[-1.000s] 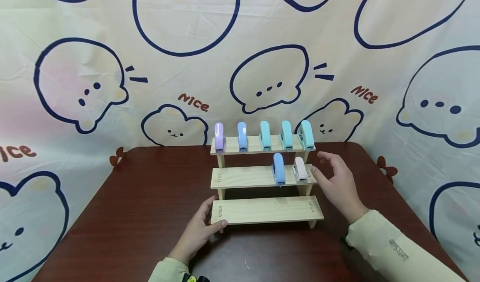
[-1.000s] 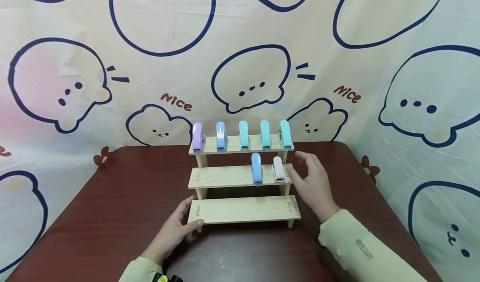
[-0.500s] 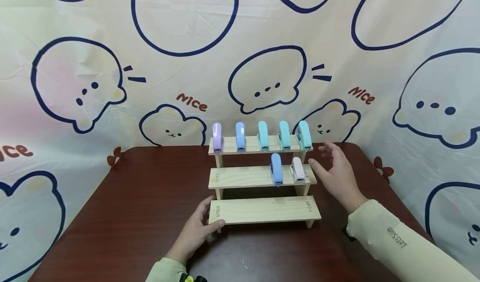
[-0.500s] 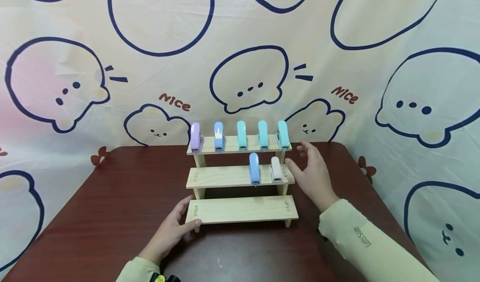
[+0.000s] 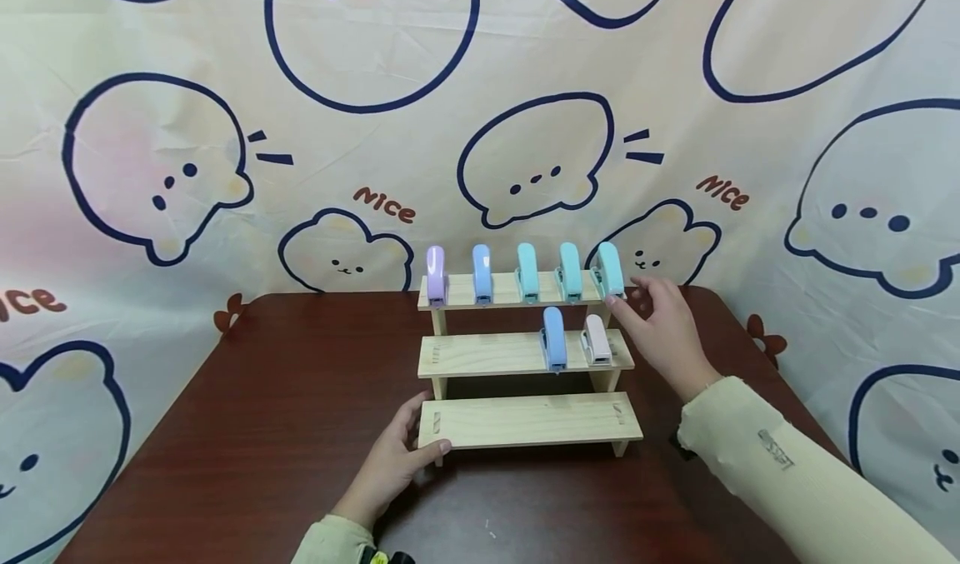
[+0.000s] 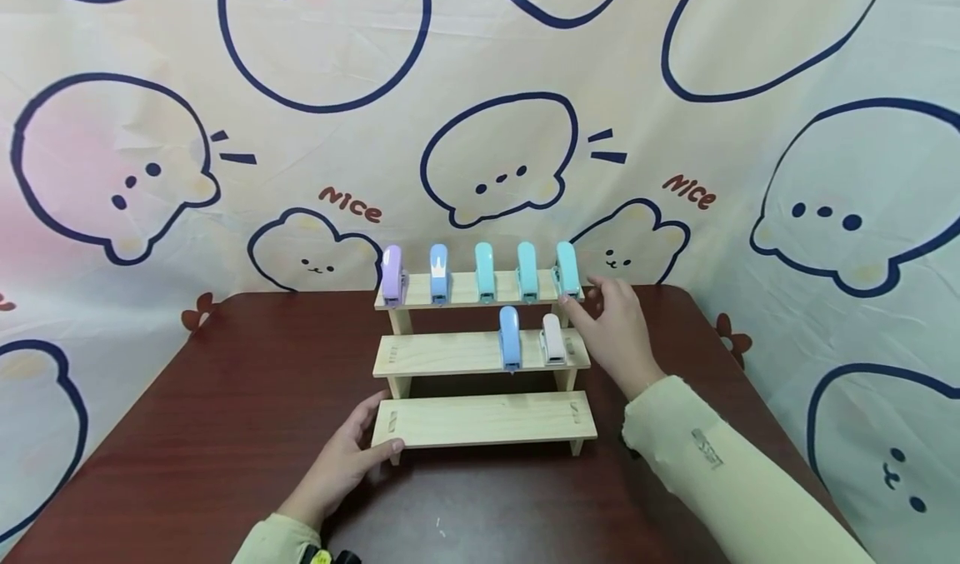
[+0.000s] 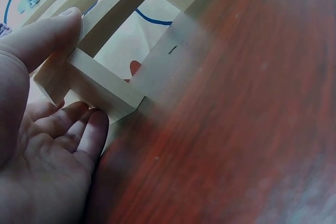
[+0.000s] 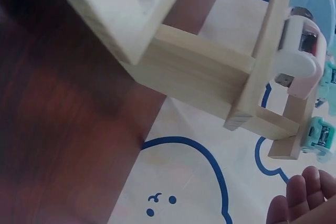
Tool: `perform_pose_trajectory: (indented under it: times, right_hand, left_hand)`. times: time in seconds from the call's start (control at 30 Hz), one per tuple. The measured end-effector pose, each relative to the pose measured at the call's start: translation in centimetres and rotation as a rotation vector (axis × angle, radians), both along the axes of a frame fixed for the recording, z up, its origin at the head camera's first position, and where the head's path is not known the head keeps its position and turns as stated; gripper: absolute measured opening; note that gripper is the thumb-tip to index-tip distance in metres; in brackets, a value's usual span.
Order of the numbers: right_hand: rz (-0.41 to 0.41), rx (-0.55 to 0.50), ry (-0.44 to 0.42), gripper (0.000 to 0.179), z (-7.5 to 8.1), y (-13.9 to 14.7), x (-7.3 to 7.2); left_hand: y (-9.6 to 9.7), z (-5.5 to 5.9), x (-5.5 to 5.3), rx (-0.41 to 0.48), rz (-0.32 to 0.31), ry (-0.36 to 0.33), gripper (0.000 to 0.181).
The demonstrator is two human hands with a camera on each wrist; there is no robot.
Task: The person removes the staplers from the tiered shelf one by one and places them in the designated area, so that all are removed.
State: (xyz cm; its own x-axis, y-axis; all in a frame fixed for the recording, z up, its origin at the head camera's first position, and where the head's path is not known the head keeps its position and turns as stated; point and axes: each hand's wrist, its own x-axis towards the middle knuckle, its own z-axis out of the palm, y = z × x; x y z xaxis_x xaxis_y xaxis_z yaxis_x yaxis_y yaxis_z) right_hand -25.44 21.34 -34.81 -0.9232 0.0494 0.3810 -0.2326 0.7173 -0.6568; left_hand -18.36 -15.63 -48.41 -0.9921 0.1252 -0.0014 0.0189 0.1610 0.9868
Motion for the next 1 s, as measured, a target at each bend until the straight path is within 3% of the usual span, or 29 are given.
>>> perform_pose_trajectory:
  times: [0.23,0.47,0.7,1.0]
  right_hand:
    - [-0.009,0.018,-0.035,0.051,0.7,-0.4,-1.1]
    - [-0.024,0.013,-0.117,0.061,1.1,-0.5,-1.7]
    - [-0.029,-0.155,-0.213,0.063,1.6,-0.7,-2.2]
    - [-0.006,-0.314,-0.267,0.062,1.2,-0.7,-2.9]
  left_hand:
    - [0.0,-0.1,-0.2,0.001,-0.006,0.003,0.084]
    - [0.0,-0.1,-0.1,0.003,0.0,-0.005,0.083]
    - [-0.1,-0.1,-0.1,0.015,0.004,0.007,0.083]
    - [-0.2,-0.2,0.0,0.043,0.004,0.005,0.082]
